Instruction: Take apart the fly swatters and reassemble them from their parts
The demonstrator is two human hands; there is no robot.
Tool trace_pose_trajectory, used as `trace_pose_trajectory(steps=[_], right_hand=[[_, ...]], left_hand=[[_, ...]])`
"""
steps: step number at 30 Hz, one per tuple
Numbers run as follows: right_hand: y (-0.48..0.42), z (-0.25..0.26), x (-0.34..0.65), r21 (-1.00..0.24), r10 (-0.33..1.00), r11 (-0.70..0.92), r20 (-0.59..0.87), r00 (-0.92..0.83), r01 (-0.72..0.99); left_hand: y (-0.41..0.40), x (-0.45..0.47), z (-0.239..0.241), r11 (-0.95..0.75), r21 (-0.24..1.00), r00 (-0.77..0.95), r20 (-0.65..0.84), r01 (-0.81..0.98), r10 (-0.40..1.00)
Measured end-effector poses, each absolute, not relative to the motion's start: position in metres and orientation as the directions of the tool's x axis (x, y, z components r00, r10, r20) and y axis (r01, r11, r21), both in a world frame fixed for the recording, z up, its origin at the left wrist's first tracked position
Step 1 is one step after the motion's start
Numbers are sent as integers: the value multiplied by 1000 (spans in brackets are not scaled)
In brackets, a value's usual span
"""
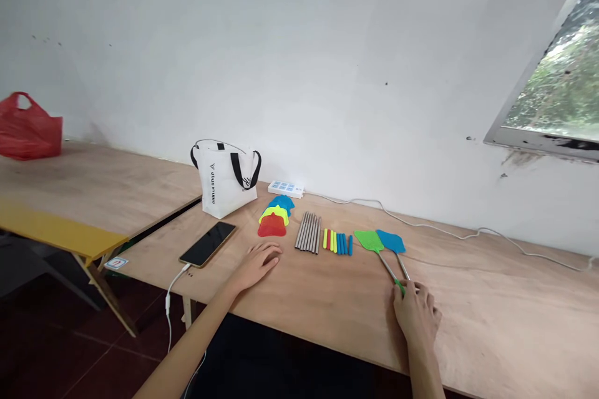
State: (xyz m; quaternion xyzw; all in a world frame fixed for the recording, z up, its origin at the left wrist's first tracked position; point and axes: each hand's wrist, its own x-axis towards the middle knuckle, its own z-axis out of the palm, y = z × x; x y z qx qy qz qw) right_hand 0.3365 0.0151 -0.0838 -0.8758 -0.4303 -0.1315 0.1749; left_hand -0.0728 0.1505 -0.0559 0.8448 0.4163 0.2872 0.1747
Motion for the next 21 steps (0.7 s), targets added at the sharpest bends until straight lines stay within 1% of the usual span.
trace_pose_trajectory(steps=[3,5,7,11,13,15,18,21], right_hand=[[16,-85,337,-175,699,-596,367,614,784],[18,-86,338,-187,697,-588,378,610,787],[20,-86,340,-238,685,-564,401,609,791],[23,-86,349,-381,637,-522,421,646,763],[23,-86,352,-414,609,-532,419,673,739],[21,-87,354,-405,589,-568,408,698,717],[18,-89,351,-315,622,-611,377,687,726],[16,-91,344,-244,653,-610,385,652,754]], left_hand=[[151,-73,-57,-599,533,489,350,597,799],[151,-73,-58,-600,531,489,351,598,798],[152,-73,-58,-601,529,492,350,599,797],[152,-73,-57,-603,527,488,356,599,797],[151,-74,-57,-604,527,490,356,597,795],[150,-74,-56,-605,526,496,350,598,795],[150,-74,-55,-598,520,495,339,610,800],[150,-74,-56,-598,517,492,343,612,800]])
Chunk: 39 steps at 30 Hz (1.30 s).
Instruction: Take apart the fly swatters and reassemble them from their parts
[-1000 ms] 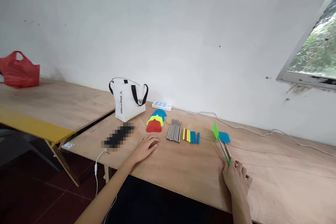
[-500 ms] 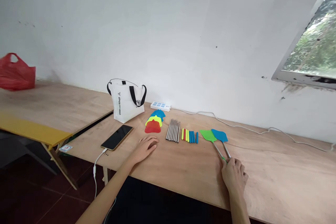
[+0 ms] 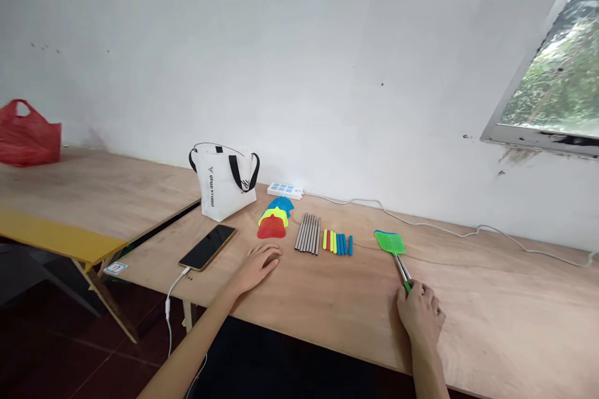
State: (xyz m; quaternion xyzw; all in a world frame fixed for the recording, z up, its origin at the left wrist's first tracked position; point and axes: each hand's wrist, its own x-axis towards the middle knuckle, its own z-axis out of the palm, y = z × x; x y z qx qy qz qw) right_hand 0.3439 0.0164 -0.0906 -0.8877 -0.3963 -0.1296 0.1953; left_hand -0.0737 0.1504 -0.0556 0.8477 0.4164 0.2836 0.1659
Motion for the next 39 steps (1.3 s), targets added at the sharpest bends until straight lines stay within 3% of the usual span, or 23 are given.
trace_pose_trajectory(steps=[14,25,29,33,36,39], right_hand=[[17,-91,347,-142,721,-612,303,623,778],[14,-83,364,-206,755,-575,240,610,792],[20,-87,357,-222,738,-554,317,596,803],[36,-94,325,-162,853,-299,397,340,940],[49,-105,291,-130,927,-95,350,135,987],[55,-114,263,-133,956,-8,289,47,991]], left_hand=[[146,-73,-50,-590,484,505,309,646,806],[148,-73,-54,-589,485,501,312,646,807],[149,-73,-55,-590,479,499,316,650,807],[150,-73,-59,-589,455,495,318,668,808],[151,-74,-64,-598,408,487,349,690,800],[152,-74,-67,-602,374,496,347,705,796]])
